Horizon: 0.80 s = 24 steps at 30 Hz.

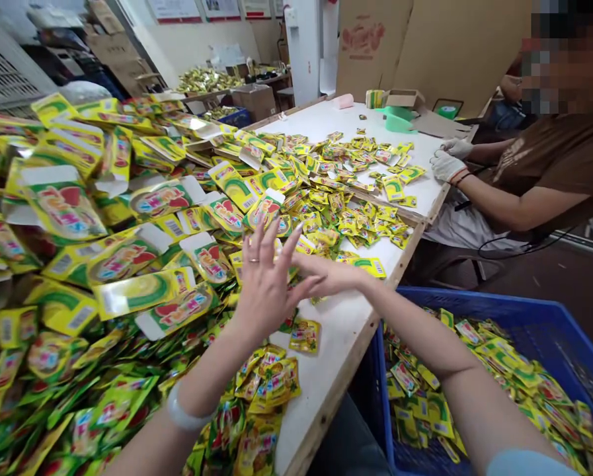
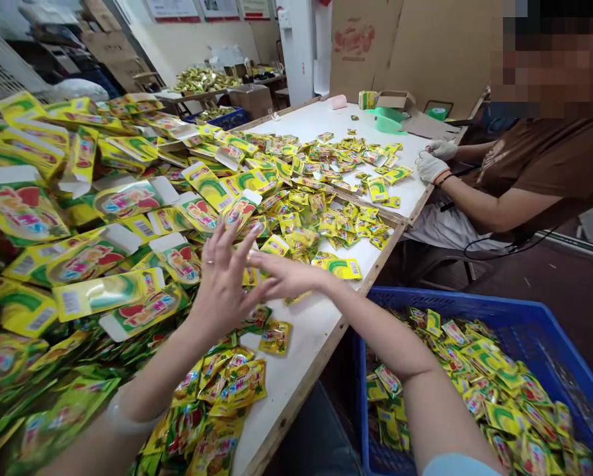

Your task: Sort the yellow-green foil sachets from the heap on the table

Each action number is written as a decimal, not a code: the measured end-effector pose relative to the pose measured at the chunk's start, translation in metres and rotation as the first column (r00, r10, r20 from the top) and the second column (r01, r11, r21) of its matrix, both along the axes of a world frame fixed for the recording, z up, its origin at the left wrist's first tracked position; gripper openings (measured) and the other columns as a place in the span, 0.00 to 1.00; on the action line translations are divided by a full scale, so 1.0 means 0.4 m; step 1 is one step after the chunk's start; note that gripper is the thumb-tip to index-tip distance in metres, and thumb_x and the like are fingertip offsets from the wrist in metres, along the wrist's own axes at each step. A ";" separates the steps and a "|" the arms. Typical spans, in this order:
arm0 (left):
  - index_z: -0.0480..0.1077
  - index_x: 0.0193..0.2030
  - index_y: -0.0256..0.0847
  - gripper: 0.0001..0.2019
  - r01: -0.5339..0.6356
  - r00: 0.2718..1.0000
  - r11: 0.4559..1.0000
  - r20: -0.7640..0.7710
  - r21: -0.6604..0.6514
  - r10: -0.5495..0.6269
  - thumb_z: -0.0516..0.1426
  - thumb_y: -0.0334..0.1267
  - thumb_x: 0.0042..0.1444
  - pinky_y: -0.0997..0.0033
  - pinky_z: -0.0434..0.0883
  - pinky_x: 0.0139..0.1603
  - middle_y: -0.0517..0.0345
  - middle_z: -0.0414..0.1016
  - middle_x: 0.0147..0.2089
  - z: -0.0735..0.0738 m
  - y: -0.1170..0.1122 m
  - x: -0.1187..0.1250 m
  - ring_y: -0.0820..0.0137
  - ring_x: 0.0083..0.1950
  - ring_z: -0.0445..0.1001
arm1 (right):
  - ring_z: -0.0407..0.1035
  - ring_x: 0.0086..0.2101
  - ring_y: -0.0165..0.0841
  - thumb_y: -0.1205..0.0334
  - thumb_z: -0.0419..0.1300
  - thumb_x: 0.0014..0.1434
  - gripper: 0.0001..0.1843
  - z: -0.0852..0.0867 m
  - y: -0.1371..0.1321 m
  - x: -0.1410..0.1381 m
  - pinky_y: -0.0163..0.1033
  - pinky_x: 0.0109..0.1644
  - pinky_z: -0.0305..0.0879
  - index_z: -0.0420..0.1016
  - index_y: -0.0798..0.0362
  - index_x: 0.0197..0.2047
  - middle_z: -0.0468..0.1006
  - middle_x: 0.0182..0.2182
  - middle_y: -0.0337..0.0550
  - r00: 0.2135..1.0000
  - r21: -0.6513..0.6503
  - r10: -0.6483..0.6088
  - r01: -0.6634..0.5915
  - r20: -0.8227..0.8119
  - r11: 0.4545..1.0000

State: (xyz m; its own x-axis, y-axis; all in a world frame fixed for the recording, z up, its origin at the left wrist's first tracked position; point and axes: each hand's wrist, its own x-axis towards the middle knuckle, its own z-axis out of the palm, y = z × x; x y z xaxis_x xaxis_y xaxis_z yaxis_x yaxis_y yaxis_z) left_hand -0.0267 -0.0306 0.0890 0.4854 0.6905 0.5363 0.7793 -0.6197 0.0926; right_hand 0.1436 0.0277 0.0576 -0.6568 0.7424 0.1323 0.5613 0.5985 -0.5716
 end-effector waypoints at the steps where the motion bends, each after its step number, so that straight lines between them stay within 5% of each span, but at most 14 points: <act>1: 0.44 0.74 0.50 0.40 0.017 1.000 1.000 -0.024 -0.017 -0.018 0.58 0.55 0.61 0.35 0.43 0.73 0.42 0.46 0.75 -0.014 -0.005 0.012 0.44 0.77 0.39 | 0.67 0.56 0.39 0.41 0.60 0.60 0.29 -0.006 0.008 0.058 0.43 0.60 0.63 0.69 0.43 0.61 0.75 0.56 0.40 0.999 0.007 0.003 -0.003 -0.041 1.000; 2: 0.45 0.74 0.50 0.41 0.039 0.998 0.998 -0.055 -0.043 -0.042 0.58 0.56 0.59 0.34 0.41 0.72 0.42 0.46 0.75 -0.033 -0.013 0.030 0.43 0.77 0.38 | 0.68 0.55 0.39 0.43 0.50 0.67 0.26 -0.018 0.027 0.124 0.46 0.61 0.63 0.70 0.45 0.61 0.75 0.56 0.44 0.995 0.018 -0.064 0.066 -0.077 0.998; 3: 0.47 0.74 0.51 0.41 0.072 0.993 0.994 -0.090 -0.079 -0.079 0.59 0.57 0.58 0.32 0.40 0.72 0.42 0.48 0.75 -0.055 -0.021 0.053 0.41 0.77 0.38 | 0.70 0.54 0.40 0.44 0.45 0.69 0.26 -0.035 0.055 0.192 0.49 0.61 0.63 0.72 0.47 0.59 0.76 0.54 0.48 0.947 0.046 -0.271 0.282 -0.170 0.958; 5: 0.51 0.73 0.53 0.41 0.154 0.970 0.972 -0.161 -0.179 -0.183 0.60 0.59 0.56 0.30 0.41 0.70 0.44 0.50 0.75 -0.105 -0.026 0.118 0.39 0.76 0.40 | 0.63 0.61 0.48 0.42 0.47 0.68 0.29 -0.082 0.125 0.307 0.60 0.65 0.54 0.71 0.48 0.61 0.71 0.59 0.54 0.717 0.068 -0.660 0.687 -0.224 0.723; 6: 0.51 0.73 0.54 0.41 0.192 0.953 0.954 -0.189 -0.232 -0.238 0.60 0.60 0.55 0.28 0.43 0.69 0.44 0.50 0.75 -0.131 -0.018 0.154 0.37 0.75 0.41 | 0.57 0.64 0.54 0.39 0.50 0.65 0.31 -0.107 0.160 0.344 0.68 0.66 0.47 0.69 0.48 0.64 0.67 0.63 0.57 0.620 0.054 -0.768 0.782 -0.160 0.621; 8: 0.53 0.73 0.53 0.39 0.201 0.930 0.920 -0.229 -0.337 -0.287 0.59 0.59 0.57 0.26 0.47 0.67 0.44 0.52 0.74 -0.177 0.014 0.214 0.35 0.74 0.45 | 0.43 0.68 0.65 0.34 0.53 0.61 0.37 -0.155 0.212 0.368 0.78 0.64 0.36 0.67 0.46 0.66 0.59 0.68 0.58 0.537 0.031 -0.843 0.843 0.034 0.538; 11: 0.56 0.71 0.49 0.29 0.126 0.917 0.887 -0.288 -0.444 -0.275 0.54 0.49 0.65 0.30 0.57 0.63 0.40 0.58 0.72 -0.221 0.066 0.228 0.38 0.72 0.53 | 0.34 0.69 0.70 0.30 0.51 0.59 0.41 -0.202 0.221 0.315 0.81 0.62 0.30 0.63 0.42 0.69 0.54 0.71 0.53 0.604 0.016 -0.762 0.781 0.235 0.624; 14: 0.57 0.71 0.51 0.25 0.089 0.905 0.894 -0.339 -0.439 -0.257 0.51 0.38 0.68 0.36 0.61 0.63 0.41 0.58 0.72 -0.228 0.059 0.138 0.43 0.72 0.56 | 0.37 0.69 0.69 0.29 0.48 0.60 0.42 -0.218 0.161 0.229 0.80 0.63 0.29 0.60 0.43 0.70 0.55 0.71 0.53 0.663 0.046 -0.693 0.712 0.282 0.700; 20: 0.52 0.73 0.55 0.30 0.096 0.766 0.904 -0.550 -0.416 -0.334 0.50 0.31 0.66 0.44 0.62 0.66 0.43 0.63 0.69 -0.179 -0.094 -0.141 0.50 0.70 0.60 | 0.42 0.68 0.71 0.35 0.49 0.63 0.39 -0.215 -0.058 0.039 0.82 0.63 0.31 0.55 0.41 0.72 0.55 0.71 0.53 0.795 0.031 -0.538 0.553 0.281 0.833; 24: 0.57 0.71 0.57 0.32 0.075 0.672 0.886 -0.634 -0.457 -0.384 0.57 0.33 0.61 0.41 0.59 0.67 0.46 0.68 0.66 -0.135 -0.171 -0.276 0.50 0.67 0.66 | 0.50 0.67 0.65 0.33 0.53 0.58 0.36 -0.204 -0.189 -0.091 0.77 0.66 0.44 0.60 0.29 0.68 0.61 0.69 0.35 0.886 -0.013 -0.389 0.405 0.251 0.914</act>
State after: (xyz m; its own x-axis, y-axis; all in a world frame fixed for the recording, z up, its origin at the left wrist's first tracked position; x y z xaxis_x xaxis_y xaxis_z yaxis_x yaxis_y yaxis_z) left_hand -0.1372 -0.0990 0.0351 0.7729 0.5649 -0.2889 0.5453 -0.8242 -0.1527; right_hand 0.1071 -0.0477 -0.0241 -0.3110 0.9493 -0.0468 0.8683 0.2637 -0.4201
